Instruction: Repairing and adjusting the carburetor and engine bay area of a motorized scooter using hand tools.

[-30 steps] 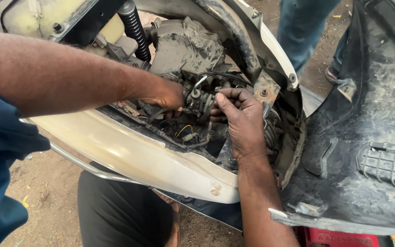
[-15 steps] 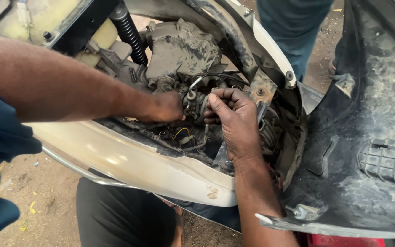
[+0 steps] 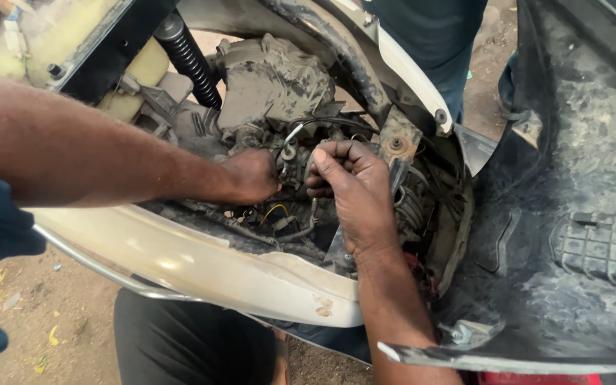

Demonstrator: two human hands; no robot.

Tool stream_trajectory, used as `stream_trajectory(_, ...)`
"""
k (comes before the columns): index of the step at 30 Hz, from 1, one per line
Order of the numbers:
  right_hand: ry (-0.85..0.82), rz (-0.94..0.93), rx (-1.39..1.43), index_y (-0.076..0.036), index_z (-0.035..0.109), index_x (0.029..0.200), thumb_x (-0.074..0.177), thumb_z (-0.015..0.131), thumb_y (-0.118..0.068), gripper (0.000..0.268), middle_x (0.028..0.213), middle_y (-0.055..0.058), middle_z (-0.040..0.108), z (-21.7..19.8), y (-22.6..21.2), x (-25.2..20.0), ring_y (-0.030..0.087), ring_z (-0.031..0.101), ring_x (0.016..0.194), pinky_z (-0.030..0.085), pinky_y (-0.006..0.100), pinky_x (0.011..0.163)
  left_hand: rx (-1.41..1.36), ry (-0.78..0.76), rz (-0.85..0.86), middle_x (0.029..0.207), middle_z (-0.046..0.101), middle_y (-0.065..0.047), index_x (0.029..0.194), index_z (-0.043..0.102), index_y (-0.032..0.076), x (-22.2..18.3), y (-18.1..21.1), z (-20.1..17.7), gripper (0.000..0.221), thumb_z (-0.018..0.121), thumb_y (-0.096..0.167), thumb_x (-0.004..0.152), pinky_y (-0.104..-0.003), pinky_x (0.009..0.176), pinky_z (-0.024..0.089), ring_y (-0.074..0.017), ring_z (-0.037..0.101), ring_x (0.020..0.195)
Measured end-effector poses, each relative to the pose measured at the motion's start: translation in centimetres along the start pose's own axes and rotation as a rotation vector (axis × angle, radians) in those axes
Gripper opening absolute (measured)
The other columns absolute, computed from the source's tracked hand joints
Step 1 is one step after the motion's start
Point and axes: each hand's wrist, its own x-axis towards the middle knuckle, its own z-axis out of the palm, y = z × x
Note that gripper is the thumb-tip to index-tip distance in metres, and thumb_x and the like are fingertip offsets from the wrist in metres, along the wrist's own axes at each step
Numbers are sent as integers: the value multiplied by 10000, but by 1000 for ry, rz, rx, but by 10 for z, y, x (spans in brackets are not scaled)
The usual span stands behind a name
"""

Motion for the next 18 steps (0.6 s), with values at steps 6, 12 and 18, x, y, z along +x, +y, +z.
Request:
stream_trajectory(6, 9, 8, 23, -12, 699, 1005, 948, 715, -141, 142, 848, 51, 696, 6, -6, -1, 137, 678, 717, 599, 291, 645, -121, -36, -135, 1102, 749, -211, 1044, 779, -2, -12, 17, -11, 314, 707, 272, 910, -470, 936, 563, -325, 732, 1034)
stream_trajectory(12, -17, -25, 60, -8, 695, 1001, 954, 717, -137, 139, 844, 56, 695, 3, 1, -1, 140, 673, 695, 589, 290, 651, 193, 10, 160, 1121, 722, -222, 1058, 747, 20, 34, -24, 7, 332, 722, 318, 916, -471, 919, 551, -368, 694, 1076)
stream_trajectory(18, 34, -8, 56, -14, 691, 987, 949, 714, -149, 142, 832, 68, 704, -4, 0, -2, 147, 683, 685, 595, 289, 644, 583, -78, 576, 1080, 753, -217, 1038, 755, 45, 38, -34, 11, 333, 641, 355, 996, -484, 920, 558, -388, 711, 1043)
